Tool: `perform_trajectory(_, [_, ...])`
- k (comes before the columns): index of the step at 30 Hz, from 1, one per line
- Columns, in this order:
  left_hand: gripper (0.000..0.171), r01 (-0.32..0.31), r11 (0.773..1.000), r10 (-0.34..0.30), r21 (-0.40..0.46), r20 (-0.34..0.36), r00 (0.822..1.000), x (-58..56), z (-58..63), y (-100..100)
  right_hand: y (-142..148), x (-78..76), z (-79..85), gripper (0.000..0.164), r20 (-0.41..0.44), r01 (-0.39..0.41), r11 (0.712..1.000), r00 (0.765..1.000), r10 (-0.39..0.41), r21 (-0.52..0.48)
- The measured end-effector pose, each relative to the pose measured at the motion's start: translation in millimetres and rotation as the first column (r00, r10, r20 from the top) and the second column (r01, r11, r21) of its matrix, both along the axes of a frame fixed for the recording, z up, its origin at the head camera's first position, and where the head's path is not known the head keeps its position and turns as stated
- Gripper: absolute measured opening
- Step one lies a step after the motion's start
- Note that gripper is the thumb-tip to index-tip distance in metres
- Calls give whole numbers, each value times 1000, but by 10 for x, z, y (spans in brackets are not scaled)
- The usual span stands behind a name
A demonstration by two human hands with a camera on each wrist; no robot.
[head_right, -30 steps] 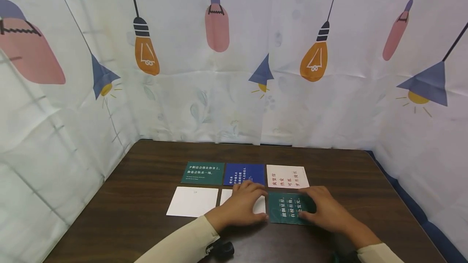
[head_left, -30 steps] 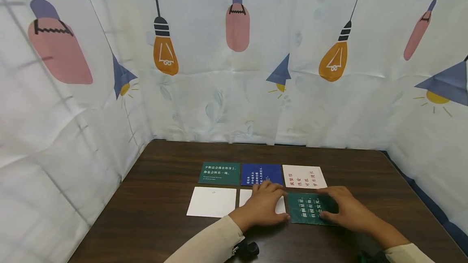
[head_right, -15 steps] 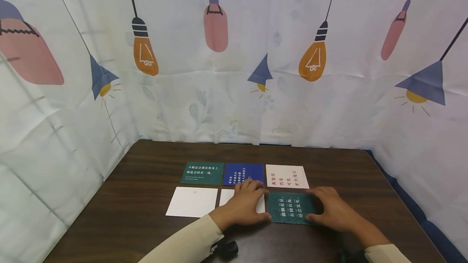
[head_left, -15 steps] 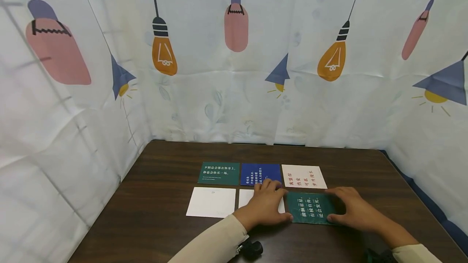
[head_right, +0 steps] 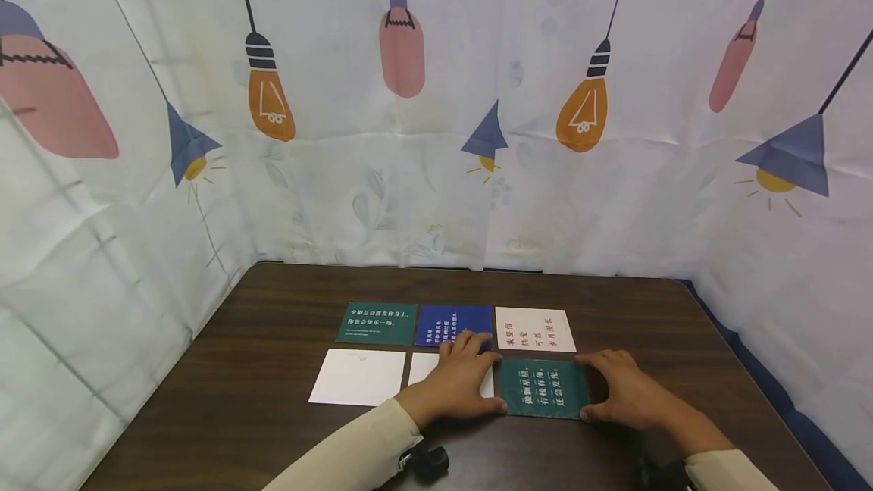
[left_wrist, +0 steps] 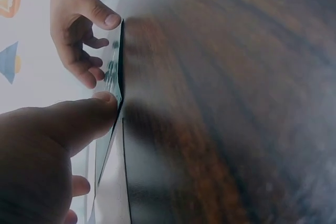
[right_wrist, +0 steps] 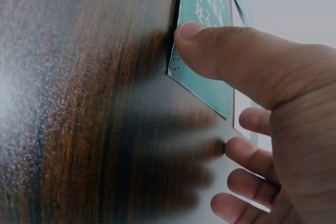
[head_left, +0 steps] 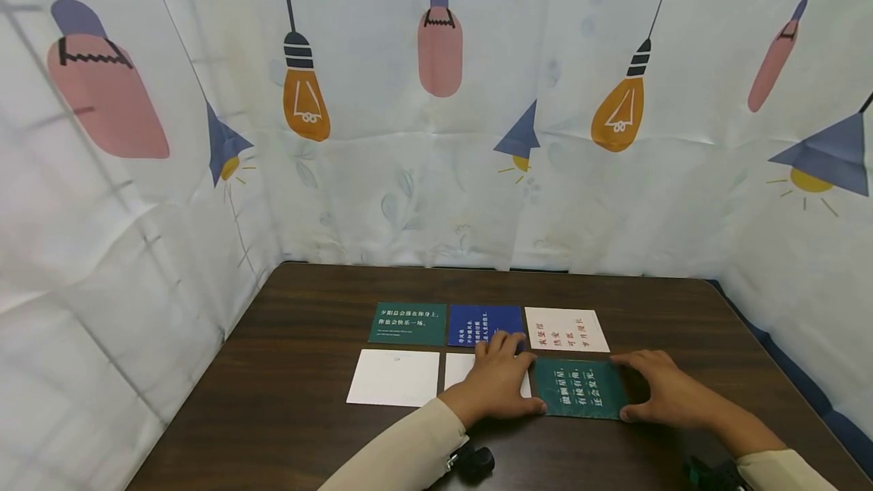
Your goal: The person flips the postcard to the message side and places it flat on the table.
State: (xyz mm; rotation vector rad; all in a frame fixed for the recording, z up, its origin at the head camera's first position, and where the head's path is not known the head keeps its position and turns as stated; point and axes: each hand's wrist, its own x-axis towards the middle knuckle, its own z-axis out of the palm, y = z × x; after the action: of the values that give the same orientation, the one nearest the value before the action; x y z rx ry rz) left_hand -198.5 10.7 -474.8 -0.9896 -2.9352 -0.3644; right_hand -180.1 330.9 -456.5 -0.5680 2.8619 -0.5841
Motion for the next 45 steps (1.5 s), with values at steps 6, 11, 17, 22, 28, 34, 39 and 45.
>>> perform_trajectory(6, [79, -3, 999, 3, -35, 23, 1000, -7, 14, 9, 0, -31, -16, 93, -8, -2, 1000, 1000, 3, 26])
perform_trajectory(11, [81, -6, 998, 9, -56, 44, 999, -11, 20, 22, -6, -40, -9, 95, 2, -7, 1000, 1000, 7, 17])
perform_trajectory(17, [82, -9, 998, 13, -64, 68, 998, -23, 29, 37, -12, -57, -1, 98, 19, -19, 1000, 1000, 18, 17])
perform_trajectory(22, [82, -14, 999, 17, -45, 84, 996, -27, 58, 34, -20, -76, 1, 98, 27, -14, 1000, 1000, 14, 22])
perform_trajectory(28, [84, -31, 999, 30, 12, 77, 997, -31, 47, 31, -21, -73, -11, 97, 16, -2, 1000, 1000, 2, 14])
perform_trajectory(34, [85, -38, 997, 35, 67, 46, 998, -17, 15, 38, -19, -52, -14, 99, 19, 29, 999, 999, -29, -17])
perform_trajectory(39, [82, -18, 995, 17, 98, 12, 1000, 6, 24, 37, -20, -36, -10, 101, 46, 70, 996, 997, -68, -57])
perform_trajectory(45, [77, -4, 992, 6, 126, -13, 1000, 28, 52, 27, -40, -23, -1, 93, 39, 88, 992, 996, -84, -90])
